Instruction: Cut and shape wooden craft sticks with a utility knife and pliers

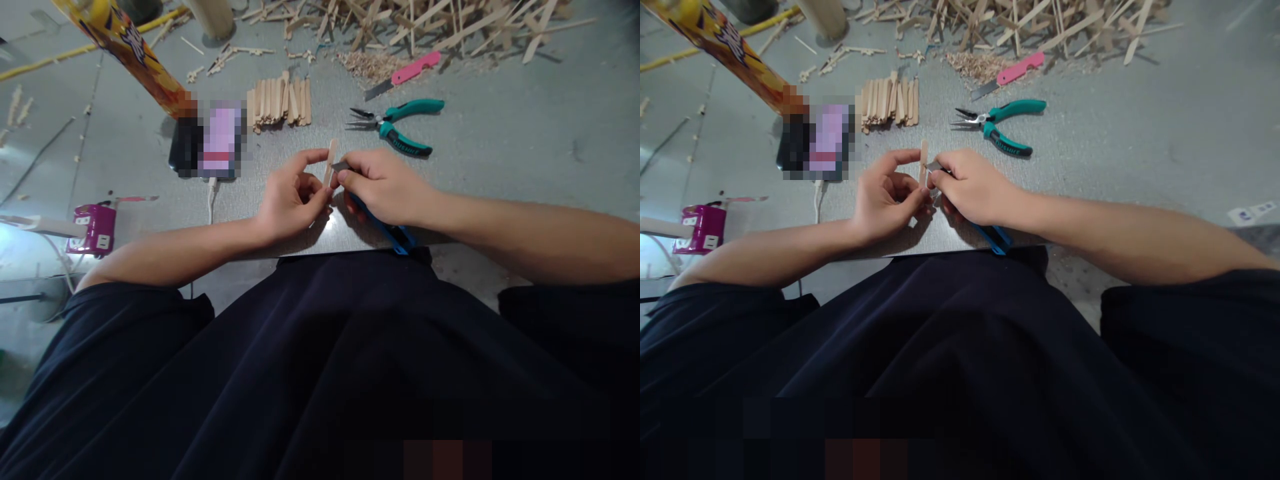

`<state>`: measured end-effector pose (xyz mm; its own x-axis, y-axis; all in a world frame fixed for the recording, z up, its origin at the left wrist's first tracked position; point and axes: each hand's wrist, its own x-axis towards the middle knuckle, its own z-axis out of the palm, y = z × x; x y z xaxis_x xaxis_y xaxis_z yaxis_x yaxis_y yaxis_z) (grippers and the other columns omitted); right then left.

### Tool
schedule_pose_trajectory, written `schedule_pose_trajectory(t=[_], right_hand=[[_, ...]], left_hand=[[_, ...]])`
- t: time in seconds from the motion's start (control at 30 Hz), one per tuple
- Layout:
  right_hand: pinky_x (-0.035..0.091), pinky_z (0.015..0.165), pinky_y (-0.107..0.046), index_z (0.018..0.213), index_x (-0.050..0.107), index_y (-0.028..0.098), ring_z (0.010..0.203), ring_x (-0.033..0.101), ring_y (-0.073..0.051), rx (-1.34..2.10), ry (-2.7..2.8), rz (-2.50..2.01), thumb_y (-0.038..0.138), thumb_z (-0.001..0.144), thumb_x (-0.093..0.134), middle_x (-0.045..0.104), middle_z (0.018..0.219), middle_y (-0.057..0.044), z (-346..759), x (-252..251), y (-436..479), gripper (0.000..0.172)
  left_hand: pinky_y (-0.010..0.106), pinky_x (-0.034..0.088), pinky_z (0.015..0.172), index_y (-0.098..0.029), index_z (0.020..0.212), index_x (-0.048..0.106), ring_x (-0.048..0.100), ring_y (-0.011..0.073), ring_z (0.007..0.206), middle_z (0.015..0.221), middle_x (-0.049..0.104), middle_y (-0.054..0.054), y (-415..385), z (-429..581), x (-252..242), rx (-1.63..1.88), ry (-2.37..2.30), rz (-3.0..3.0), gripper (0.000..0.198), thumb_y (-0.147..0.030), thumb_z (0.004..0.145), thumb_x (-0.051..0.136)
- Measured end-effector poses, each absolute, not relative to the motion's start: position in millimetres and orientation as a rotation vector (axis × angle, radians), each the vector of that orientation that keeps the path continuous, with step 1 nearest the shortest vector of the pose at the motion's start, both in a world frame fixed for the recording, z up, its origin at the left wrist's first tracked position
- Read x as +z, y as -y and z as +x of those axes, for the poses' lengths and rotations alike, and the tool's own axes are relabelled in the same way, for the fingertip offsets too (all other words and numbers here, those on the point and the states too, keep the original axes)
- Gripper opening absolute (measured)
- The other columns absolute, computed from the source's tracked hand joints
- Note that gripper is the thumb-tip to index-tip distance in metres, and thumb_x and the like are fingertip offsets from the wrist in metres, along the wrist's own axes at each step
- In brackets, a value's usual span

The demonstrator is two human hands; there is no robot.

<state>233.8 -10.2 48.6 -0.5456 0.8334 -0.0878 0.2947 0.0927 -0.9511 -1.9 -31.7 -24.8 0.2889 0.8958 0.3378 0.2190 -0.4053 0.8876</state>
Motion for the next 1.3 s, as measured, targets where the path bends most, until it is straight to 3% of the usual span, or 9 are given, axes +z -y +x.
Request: schedule_pose_trajectory(t=[0.1, 0.33, 0.63, 1.07, 1.3], right_hand=[[0.048, 0.057, -0.037, 0.082, 0.061, 0.029, 0.053, 0.067, -0.019, 1.431, 1.899, -1.149, 0.023, 0.128, 0.07, 0.07, 0.06, 0.001, 233.1, 49.8, 11.2, 0.047], [0.048, 0.055, -0.034, 0.084, 0.063, 0.028, 0.054, 0.065, -0.017, 1.532, 1.824, -1.047, 0.036, 0.123, 0.084, 0.069, 0.063, 0.002, 236.2, 45.7, 9.0, 0.045], [0.049, 0.056, -0.035, 0.092, 0.071, 0.027, 0.054, 0.066, -0.019, 1.52, 1.854, -1.084, 0.031, 0.127, 0.074, 0.07, 0.062, 0.002, 235.3, 46.0, 9.3, 0.035], [0.049, 0.051, -0.031, 0.09, 0.067, 0.028, 0.054, 0.065, -0.019, 1.513, 1.899, -1.055, 0.036, 0.127, 0.07, 0.07, 0.063, 0.002, 234.8, 44.0, 7.4, 0.038], [0.051, 0.053, -0.032, 0.092, 0.069, 0.027, 0.053, 0.064, -0.019, 1.531, 1.928, -1.105, 0.035, 0.128, 0.066, 0.069, 0.064, 0.002, 234.6, 49.0, 10.1, 0.037]], left_hand=[[0.032, 0.064, 0.063, -0.023, 0.163, 0.067, 0.082, 0.0185, 0.065, 0.081, 0.086, -0.002, 33.6, -1.9, -20.4, 1.111, -1.059, 1.815, 0.059, -0.057, 0.117, 0.082], [0.032, 0.062, 0.063, -0.024, 0.165, 0.069, 0.082, 0.0186, 0.065, 0.082, 0.085, -0.001, 33.5, -3.2, -21.7, 1.109, -1.062, 1.857, 0.057, -0.054, 0.118, 0.08], [0.033, 0.057, 0.062, -0.024, 0.161, 0.069, 0.078, 0.0172, 0.064, 0.081, 0.083, -0.003, 35.6, -3.0, -20.2, 1.149, -1.076, 1.885, 0.055, -0.045, 0.112, 0.081], [0.033, 0.055, 0.061, -0.024, 0.164, 0.068, 0.074, 0.0181, 0.06, 0.08, 0.081, -0.003, 38.6, -2.1, -20.5, 1.153, -1.102, 1.967, 0.055, -0.045, 0.114, 0.077], [0.037, 0.058, 0.069, -0.024, 0.164, 0.069, 0.075, 0.0186, 0.066, 0.084, 0.082, -0.002, 49.3, -1.0, -7.4, 1.12, -1.203, 2.057, 0.051, -0.028, 0.113, 0.074]])
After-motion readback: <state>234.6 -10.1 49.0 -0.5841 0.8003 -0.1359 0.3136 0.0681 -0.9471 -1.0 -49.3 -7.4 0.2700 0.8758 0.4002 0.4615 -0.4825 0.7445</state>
